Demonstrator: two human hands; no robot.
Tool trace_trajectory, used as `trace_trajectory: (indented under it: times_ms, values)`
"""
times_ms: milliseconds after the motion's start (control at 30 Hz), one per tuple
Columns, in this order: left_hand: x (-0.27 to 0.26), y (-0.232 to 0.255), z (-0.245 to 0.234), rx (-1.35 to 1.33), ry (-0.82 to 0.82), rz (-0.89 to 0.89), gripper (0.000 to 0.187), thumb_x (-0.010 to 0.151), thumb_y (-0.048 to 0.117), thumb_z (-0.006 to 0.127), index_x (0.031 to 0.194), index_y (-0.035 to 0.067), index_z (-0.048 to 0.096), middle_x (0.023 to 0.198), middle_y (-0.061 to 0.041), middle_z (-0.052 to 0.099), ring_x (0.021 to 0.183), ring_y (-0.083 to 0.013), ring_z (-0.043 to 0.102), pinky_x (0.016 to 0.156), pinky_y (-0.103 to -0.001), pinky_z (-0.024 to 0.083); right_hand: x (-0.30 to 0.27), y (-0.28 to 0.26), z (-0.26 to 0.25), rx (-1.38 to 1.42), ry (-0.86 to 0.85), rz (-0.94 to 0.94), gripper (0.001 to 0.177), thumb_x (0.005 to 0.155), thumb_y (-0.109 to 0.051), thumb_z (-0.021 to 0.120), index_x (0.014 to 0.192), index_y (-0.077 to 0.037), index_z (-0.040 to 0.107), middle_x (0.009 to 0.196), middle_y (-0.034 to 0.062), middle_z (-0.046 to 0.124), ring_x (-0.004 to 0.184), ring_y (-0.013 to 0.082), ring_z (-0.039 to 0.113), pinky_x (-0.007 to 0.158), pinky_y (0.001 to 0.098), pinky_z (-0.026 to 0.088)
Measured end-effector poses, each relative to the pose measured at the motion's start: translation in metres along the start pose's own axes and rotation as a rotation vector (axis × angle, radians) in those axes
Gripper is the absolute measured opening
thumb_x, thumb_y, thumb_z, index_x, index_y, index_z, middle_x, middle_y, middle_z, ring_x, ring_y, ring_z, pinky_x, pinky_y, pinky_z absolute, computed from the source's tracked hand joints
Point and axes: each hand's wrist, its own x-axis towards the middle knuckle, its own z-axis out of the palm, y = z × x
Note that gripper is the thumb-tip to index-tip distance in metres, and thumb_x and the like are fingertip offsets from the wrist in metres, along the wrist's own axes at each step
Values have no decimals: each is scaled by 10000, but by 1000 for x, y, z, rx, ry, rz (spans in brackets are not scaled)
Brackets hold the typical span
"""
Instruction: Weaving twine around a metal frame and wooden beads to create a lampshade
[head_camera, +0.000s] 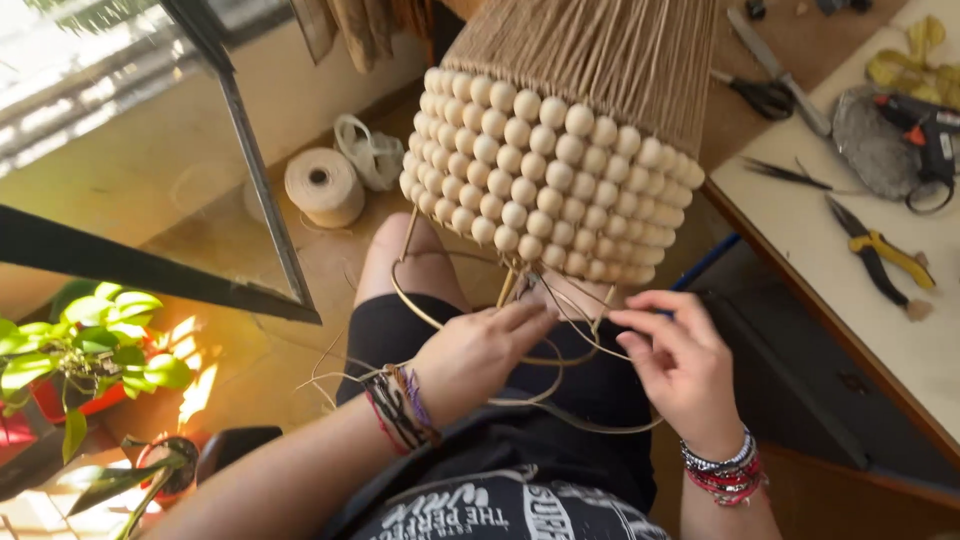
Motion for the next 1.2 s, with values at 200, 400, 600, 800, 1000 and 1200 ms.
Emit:
trace_trajectory:
  times_ms: [200, 400, 600, 800, 1000, 1200]
  values:
    - [13, 12, 30, 447, -17, 0, 574, 888, 119, 570, 1449, 50, 472, 1389, -152, 518, 984, -278, 607, 763, -383, 554, -23, 4, -10, 600, 203, 104, 353, 1082, -249, 496, 1026, 31, 704, 972, 130, 548, 610, 110, 454, 587, 227, 393]
    - [17, 4, 25, 213, 30, 180, 142, 960, 143, 521, 845, 101, 592, 860, -64, 606, 948, -317, 548, 988, -443, 419, -25, 4, -30, 567, 155, 101, 433, 1096, -304, 445, 1039, 38, 705, 659, 21, 413, 569, 97, 360, 525, 238, 280]
    - [0, 16, 26, 23, -138, 55, 191, 949, 96, 495, 1135, 79, 533, 943, -86, 557, 761, -293, 624, 639, -420, 506, -26, -11, -40, 302, -103, 93, 418, 1055, -316, 439, 1043, -56, 766, 713, 19, 590, 555, 94, 480, 527, 231, 388]
    - [11, 27, 43, 248, -142, -27, 596, 906, 88, 531, 1497, 61, 459, 1443, -145, 499, 1066, -320, 566, 793, -414, 550, -43, -10, -48, 836, 120, 78, 461, 1071, -376, 534, 954, 33, 714, 634, 42, 374, 525, 107, 323, 501, 254, 236]
    - [15, 23, 39, 323, 19, 132, 325, 931, 158, 511, 1246, 122, 583, 1359, -116, 561, 1191, -335, 513, 1051, -483, 390, -50, -14, -53, 1194, 136, 60, 369, 1090, -287, 575, 954, 35, 691, 647, 49, 370, 480, 94, 267, 420, 247, 185]
    - [5, 34, 9, -180, 219, 34, 162, 1048, 205, 562, 924, 106, 594, 770, -38, 559, 725, -257, 555, 883, -430, 456, -23, -38, -46, 319, -247, 184, 413, 1034, -337, 465, 987, -94, 795, 685, 14, 659, 613, 112, 614, 614, 254, 469]
